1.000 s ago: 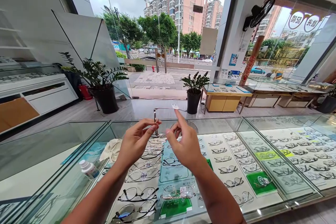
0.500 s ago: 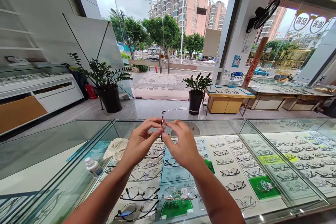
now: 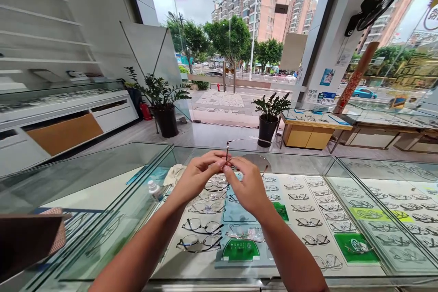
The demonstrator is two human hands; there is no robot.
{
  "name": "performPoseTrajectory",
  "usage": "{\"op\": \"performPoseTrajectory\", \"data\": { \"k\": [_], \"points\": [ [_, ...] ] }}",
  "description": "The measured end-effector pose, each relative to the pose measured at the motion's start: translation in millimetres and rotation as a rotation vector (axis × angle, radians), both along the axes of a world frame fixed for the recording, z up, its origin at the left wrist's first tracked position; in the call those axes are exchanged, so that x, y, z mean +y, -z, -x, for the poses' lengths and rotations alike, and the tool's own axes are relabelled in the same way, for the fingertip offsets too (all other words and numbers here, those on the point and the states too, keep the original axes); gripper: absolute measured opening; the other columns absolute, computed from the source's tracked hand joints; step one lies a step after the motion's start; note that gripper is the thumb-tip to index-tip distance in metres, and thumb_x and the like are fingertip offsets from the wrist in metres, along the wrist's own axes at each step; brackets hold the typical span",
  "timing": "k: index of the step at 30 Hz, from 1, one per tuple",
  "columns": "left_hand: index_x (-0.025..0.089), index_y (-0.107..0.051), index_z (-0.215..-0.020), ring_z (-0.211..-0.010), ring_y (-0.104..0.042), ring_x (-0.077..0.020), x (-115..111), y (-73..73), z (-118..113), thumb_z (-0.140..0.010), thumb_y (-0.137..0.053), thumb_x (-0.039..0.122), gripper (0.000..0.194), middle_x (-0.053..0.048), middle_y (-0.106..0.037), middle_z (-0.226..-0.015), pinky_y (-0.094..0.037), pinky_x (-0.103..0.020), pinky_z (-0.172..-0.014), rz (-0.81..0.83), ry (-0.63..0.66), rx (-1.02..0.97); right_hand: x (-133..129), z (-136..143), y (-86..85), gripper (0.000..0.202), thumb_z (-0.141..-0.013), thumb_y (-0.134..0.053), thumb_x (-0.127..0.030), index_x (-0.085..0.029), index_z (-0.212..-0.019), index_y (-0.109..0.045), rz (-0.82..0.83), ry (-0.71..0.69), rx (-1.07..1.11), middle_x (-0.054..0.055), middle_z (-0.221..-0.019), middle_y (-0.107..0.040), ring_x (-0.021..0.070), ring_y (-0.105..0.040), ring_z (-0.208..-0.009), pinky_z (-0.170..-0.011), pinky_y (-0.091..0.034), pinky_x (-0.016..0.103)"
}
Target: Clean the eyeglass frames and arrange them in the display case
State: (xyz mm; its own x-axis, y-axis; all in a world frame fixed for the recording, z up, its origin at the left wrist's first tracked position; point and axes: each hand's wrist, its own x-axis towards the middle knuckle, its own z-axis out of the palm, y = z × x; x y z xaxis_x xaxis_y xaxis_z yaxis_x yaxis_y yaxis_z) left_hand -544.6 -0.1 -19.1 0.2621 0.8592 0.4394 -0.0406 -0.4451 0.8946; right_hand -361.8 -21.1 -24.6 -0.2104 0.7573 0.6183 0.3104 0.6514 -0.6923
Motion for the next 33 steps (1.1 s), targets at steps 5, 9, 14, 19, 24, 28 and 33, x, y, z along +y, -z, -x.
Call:
{"op": "performPoseTrajectory", "data": {
  "k": [5,9,14,19,24,28,33],
  "points": [
    [0.024,-0.082,-0.104,-0.122,-0.068,-0.0245,-28.9,5.1,33.5,-0.099,-0.069,0.048,0.027,-0.011,-0.073,-0.127,-0.056,-0.035,-0.098,-0.129,-0.216,0.129,-10.8,5.5,10.9,0.028,-0.107,-0.061,-0.043,-0.024,-0.113,-0.081,0.009,0.043,-0.026,0.010,-0.119,-0.081,0.0288,-0.072,-0.114,-0.100,-0.054,0.045],
    [0.020,-0.072,-0.100,-0.113,-0.066,-0.0211,-27.3,38.5,87.7,-0.103,-0.062,0.045,0.027,-0.008,-0.071,-0.116,-0.052,-0.033,-0.098,-0.229,-0.653,0.083,-23.5,2.7,22.6,0.032,-0.109,-0.058,-0.045,-0.025,-0.116,-0.082,0.035,0.072,-0.071,0.010,-0.120,-0.082,0.0294,-0.072,-0.114,-0.100,-0.053,0.046],
    [0.021,-0.060,-0.117,-0.121,-0.058,-0.0247,-1.2,114.7,150.9,-0.094,-0.066,0.045,0.034,-0.012,-0.060,-0.131,-0.044,-0.040,-0.110,0.037,-1.050,0.136,-39.7,-4.5,25.7,0.034,-0.109,-0.057,-0.049,-0.026,-0.116,-0.081,0.033,0.098,-0.108,0.009,-0.124,-0.081,0.0295,-0.072,-0.115,-0.099,-0.054,0.045],
    [0.020,-0.054,-0.120,-0.103,-0.065,-0.0280,8.9,171.0,177.5,-0.071,-0.083,0.039,0.060,-0.009,-0.067,-0.111,-0.049,-0.042,-0.096,0.264,-0.912,0.187,-51.7,-9.3,17.8,0.037,-0.109,-0.055,-0.052,-0.026,-0.113,-0.081,0.007,0.120,-0.153,0.009,-0.119,-0.081,0.0304,-0.072,-0.112,-0.096,-0.054,0.045],
    [0.021,-0.058,-0.100,-0.090,-0.061,-0.0258,7.9,186.2,185.4,-0.072,-0.072,0.039,0.035,-0.004,-0.066,-0.090,-0.045,-0.037,-0.086,0.333,-0.840,0.154,-58.1,-15.6,11.3,0.036,-0.110,-0.053,-0.051,-0.027,-0.111,-0.080,-0.014,0.107,-0.172,0.009,-0.116,-0.080,0.0303,-0.071,-0.113,-0.098,-0.052,0.044],
    [0.022,-0.056,-0.088,-0.077,-0.056,-0.0210,9.6,172.9,178.7,-0.070,-0.067,0.044,0.031,-0.001,-0.061,-0.076,-0.043,-0.032,-0.074,0.297,-0.731,0.043,-56.6,-22.8,9.5,0.036,-0.111,-0.051,-0.049,-0.025,-0.106,-0.078,-0.028,0.104,-0.164,0.009,-0.113,-0.079,0.0293,-0.069,-0.111,-0.098,-0.050,0.043],
    [0.024,-0.045,-0.068,-0.052,-0.035,-0.0121,11.2,129.4,147.7,-0.076,-0.062,0.070,0.050,0.005,-0.038,-0.054,-0.031,-0.027,-0.054,0.236,-0.467,-0.132,-50.2,-28.3,7.5,0.033,-0.111,-0.052,-0.046,-0.025,-0.101,-0.076,-0.019,0.074,-0.137,0.008,-0.107,-0.077,0.0276,-0.069,-0.107,-0.096,-0.050,0.040]
  ]
}}
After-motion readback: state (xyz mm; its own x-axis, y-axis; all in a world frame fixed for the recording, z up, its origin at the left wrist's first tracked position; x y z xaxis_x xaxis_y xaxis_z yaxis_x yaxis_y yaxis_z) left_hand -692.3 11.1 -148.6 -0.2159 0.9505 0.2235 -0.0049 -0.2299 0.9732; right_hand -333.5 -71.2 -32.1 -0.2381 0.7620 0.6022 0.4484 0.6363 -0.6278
